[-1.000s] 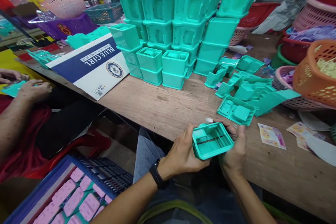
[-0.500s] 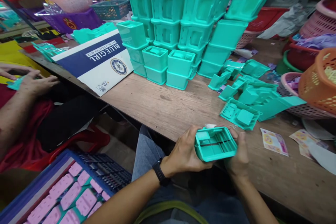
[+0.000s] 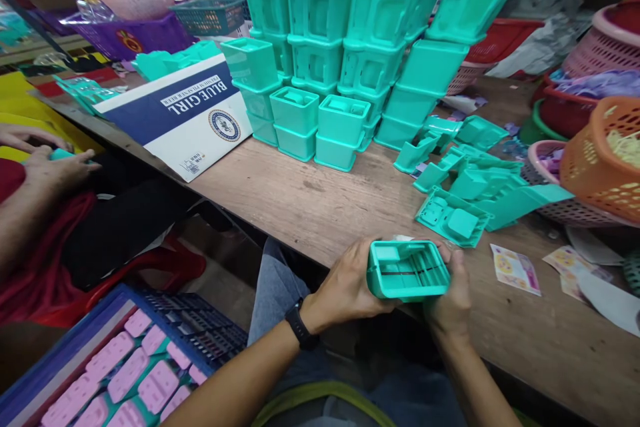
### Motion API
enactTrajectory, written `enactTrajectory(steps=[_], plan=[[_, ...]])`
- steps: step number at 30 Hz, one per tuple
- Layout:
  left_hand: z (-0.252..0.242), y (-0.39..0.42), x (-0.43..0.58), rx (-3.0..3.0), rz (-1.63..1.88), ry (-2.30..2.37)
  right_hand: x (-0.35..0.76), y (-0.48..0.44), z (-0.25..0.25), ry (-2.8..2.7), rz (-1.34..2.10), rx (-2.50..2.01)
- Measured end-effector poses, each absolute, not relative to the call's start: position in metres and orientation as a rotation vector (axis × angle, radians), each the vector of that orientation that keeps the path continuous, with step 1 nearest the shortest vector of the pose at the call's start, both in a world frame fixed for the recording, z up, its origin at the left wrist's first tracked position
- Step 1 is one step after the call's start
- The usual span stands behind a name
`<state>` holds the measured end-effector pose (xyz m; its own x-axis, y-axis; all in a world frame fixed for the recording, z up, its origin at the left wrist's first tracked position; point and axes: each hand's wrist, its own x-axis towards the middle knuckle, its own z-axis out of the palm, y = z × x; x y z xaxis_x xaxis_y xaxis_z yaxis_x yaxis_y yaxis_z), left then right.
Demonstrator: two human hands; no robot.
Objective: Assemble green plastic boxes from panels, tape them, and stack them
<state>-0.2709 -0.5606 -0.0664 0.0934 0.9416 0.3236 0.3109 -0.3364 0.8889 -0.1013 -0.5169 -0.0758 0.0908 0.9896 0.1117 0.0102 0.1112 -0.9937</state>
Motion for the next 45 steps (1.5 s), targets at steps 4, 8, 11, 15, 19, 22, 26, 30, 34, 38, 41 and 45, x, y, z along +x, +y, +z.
enactTrajectory(steps=[4, 8, 11, 15, 19, 22, 26, 30, 34, 38, 41, 45], plan=[[-0.063, -0.563, -0.268, 1.733, 1.214, 1.327, -0.105, -0.517, -0.073, -1.021, 1.039, -1.196], [-0.064, -0.565, -0.266, 1.713, 1.226, 1.335, -0.107, -0.518, -0.068, -0.923, 1.018, -1.248], [-0.065, -0.565, -0.267, 1.735, 1.279, 1.200, -0.107, -0.519, -0.063, -0.926, 1.046, -1.230], [-0.062, -0.567, -0.267, 1.666, 1.329, 1.137, -0.105, -0.520, -0.061, -0.882, 1.146, -1.166], [-0.050, -0.566, -0.267, 1.629, 1.284, 1.216, -0.099, -0.520, -0.058, -0.930, 1.081, -1.250], [-0.040, -0.562, -0.268, 1.670, 1.280, 1.269, -0.094, -0.526, -0.039, -1.211, 0.850, -1.294], [-0.033, -0.559, -0.264, 1.807, 1.282, 1.220, -0.097, -0.534, -0.005, -1.776, 0.456, -1.122], [-0.031, -0.560, -0.258, 1.789, 1.340, 1.163, -0.108, -0.531, 0.006, -1.921, 0.379, -1.071], [-0.034, -0.563, -0.259, 1.703, 1.383, 1.185, -0.113, -0.530, 0.003, -1.832, 0.325, -1.133], [-0.034, -0.562, -0.263, 1.767, 1.411, 1.154, -0.114, -0.534, 0.003, -1.834, 0.297, -1.116], [-0.031, -0.561, -0.263, 1.773, 1.403, 1.141, -0.113, -0.535, 0.002, -1.827, 0.259, -1.122], [-0.033, -0.559, -0.259, 1.765, 1.359, 1.106, -0.107, -0.533, -0.001, -1.781, 0.286, -1.147]])
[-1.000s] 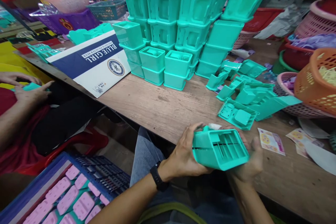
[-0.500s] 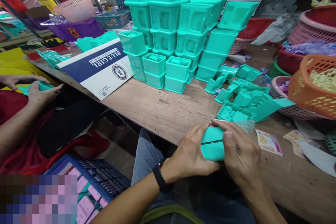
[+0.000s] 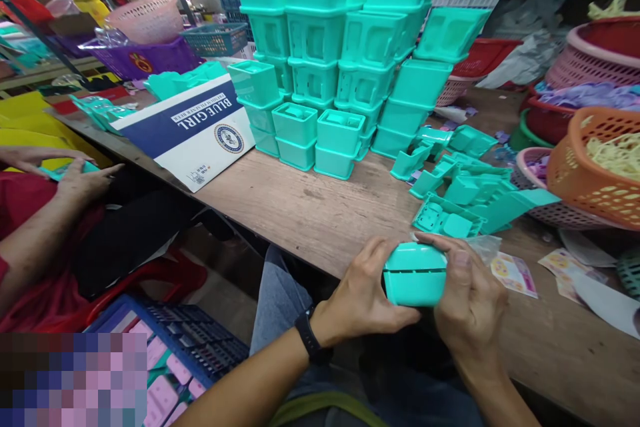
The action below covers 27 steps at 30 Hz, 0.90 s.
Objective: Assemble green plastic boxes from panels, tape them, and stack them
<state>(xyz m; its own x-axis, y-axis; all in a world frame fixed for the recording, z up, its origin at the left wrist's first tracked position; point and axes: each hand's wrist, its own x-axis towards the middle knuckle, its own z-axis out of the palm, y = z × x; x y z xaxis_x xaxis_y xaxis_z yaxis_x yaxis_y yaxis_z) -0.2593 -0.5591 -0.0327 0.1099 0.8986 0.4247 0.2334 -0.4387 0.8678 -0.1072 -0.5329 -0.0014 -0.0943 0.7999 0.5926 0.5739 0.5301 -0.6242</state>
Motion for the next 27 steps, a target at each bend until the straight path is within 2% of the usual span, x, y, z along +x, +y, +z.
enactTrajectory(steps=[6, 17, 27], plan=[[-0.046, -0.560, -0.253, 1.551, 1.283, 1.134, -0.101, -0.534, -0.005, -1.700, 0.384, -1.165], [-0.050, -0.554, -0.254, 1.838, 1.248, 1.072, -0.103, -0.538, -0.006, -1.794, 0.245, -1.089], [-0.048, -0.560, -0.254, 1.782, 1.257, 0.998, -0.101, -0.543, -0.004, -1.885, 0.168, -0.990]])
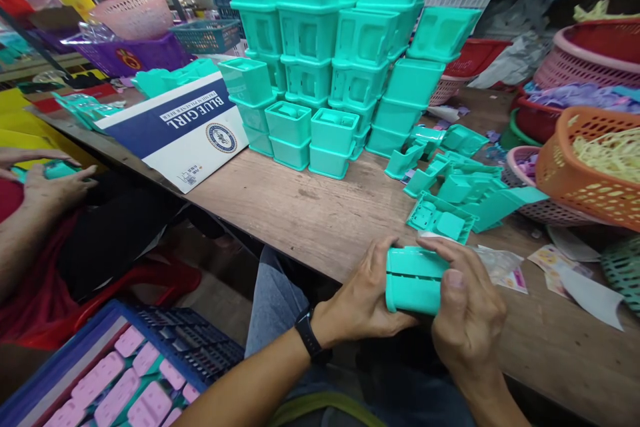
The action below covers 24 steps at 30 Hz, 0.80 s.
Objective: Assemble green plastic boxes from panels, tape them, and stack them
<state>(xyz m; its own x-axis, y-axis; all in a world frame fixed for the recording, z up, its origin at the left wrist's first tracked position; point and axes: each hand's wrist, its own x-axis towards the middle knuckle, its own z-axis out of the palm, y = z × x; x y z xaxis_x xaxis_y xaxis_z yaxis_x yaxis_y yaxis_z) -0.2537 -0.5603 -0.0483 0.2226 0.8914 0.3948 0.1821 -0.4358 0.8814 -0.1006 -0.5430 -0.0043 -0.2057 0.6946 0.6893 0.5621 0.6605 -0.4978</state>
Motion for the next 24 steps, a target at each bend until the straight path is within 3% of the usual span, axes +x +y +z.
enactTrajectory(steps=[24], plan=[[-0.038, -0.563, -0.248, 1.852, 1.259, 1.124, -0.092, -0.539, -0.008, -1.797, 0.209, -1.049]])
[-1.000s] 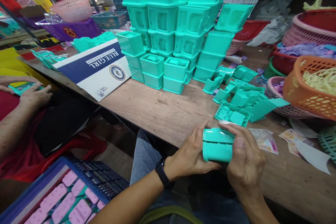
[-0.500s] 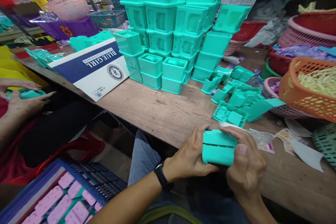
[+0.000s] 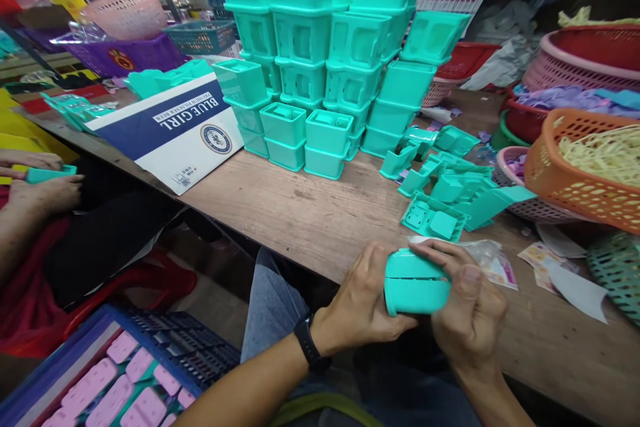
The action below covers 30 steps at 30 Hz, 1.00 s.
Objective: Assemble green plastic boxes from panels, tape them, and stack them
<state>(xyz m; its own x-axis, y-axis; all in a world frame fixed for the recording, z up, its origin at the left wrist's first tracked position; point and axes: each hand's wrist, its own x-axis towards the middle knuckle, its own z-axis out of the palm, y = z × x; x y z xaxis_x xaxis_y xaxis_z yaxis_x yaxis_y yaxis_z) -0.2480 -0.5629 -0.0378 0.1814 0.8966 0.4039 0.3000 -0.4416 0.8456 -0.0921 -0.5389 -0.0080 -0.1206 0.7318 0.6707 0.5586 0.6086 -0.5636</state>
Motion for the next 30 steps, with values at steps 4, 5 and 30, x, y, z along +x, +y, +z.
enactTrajectory(steps=[4, 5, 30], plan=[[-0.022, -0.560, -0.253, 1.833, 1.034, 1.206, -0.096, -0.537, -0.005, -1.777, 0.255, -1.135], [-0.019, -0.559, -0.254, 1.831, 1.012, 1.216, -0.097, -0.536, -0.004, -1.773, 0.260, -1.156], [-0.003, -0.567, -0.247, 1.794, 0.941, 1.355, -0.089, -0.534, -0.020, -1.432, 0.920, -1.250]])
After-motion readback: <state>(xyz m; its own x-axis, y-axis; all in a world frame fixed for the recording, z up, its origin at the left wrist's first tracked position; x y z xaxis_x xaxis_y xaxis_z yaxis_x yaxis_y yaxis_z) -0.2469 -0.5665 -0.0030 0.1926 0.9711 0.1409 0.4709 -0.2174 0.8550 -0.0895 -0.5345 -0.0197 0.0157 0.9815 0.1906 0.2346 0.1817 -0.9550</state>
